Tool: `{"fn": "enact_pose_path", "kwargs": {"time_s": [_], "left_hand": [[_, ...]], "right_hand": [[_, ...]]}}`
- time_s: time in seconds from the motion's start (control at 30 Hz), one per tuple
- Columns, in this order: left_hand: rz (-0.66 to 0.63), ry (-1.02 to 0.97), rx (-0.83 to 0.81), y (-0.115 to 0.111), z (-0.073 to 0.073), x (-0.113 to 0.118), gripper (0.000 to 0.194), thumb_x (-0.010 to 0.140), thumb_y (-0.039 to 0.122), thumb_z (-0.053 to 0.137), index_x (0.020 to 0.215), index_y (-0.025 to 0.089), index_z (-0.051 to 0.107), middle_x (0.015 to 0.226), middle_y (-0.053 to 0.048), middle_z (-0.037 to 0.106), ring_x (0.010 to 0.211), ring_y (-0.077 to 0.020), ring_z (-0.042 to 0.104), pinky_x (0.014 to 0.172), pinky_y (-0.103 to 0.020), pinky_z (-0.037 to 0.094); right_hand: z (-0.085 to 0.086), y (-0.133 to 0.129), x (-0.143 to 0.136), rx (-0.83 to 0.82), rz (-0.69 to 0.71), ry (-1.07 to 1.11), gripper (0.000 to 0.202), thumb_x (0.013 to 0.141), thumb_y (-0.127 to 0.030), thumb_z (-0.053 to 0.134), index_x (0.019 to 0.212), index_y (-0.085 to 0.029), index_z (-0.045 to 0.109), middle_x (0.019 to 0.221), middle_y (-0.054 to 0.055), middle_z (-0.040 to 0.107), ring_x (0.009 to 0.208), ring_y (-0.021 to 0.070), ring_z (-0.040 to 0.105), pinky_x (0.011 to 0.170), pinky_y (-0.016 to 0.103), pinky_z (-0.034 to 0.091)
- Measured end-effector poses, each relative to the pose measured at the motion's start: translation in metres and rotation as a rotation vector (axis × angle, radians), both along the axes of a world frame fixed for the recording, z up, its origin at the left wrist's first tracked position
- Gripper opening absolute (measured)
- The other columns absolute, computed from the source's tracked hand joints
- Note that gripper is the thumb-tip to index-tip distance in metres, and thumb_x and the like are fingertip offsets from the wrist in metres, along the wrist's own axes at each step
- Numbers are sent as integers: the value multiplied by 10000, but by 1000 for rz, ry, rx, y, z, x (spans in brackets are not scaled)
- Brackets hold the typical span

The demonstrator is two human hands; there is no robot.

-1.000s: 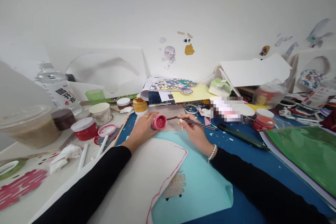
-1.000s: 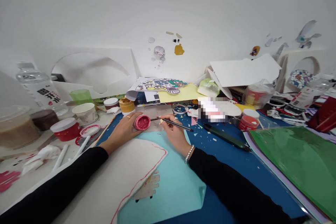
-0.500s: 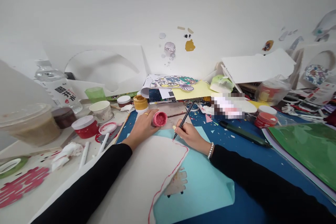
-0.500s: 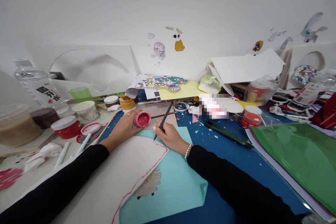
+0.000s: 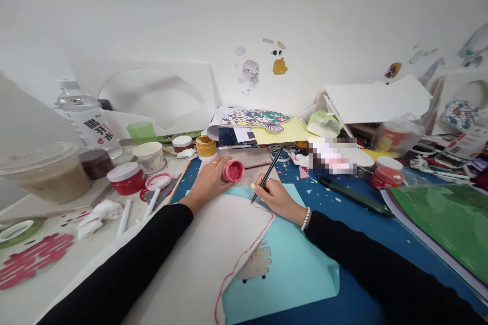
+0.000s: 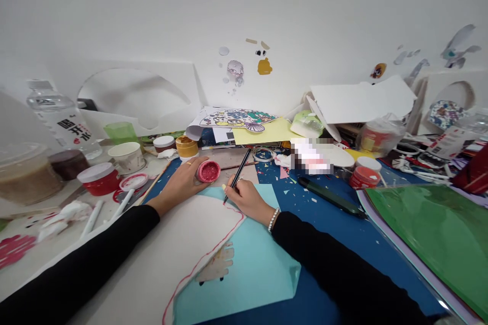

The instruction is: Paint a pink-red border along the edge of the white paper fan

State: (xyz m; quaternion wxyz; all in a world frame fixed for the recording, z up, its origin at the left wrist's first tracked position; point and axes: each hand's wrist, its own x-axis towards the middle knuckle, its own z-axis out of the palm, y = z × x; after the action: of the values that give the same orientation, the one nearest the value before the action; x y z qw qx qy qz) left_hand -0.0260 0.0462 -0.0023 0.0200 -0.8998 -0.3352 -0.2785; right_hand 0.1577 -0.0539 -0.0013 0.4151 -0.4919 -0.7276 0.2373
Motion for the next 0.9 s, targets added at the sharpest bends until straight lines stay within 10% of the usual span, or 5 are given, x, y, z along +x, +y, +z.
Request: {"fn": "enact_pose_path", "kwargs": {"time_s": [0.9], "left_hand": [[19,13,3,-3,1,2,520,723,400,551,1160,171,383,1133,-105,510,1028,-251,488,840,-347,394]], "right_hand": [[-4,2,2,51,13,2,227,811,-235,400,597,-184,345,595,-41,362,521,83,341,510,222,263]]}}
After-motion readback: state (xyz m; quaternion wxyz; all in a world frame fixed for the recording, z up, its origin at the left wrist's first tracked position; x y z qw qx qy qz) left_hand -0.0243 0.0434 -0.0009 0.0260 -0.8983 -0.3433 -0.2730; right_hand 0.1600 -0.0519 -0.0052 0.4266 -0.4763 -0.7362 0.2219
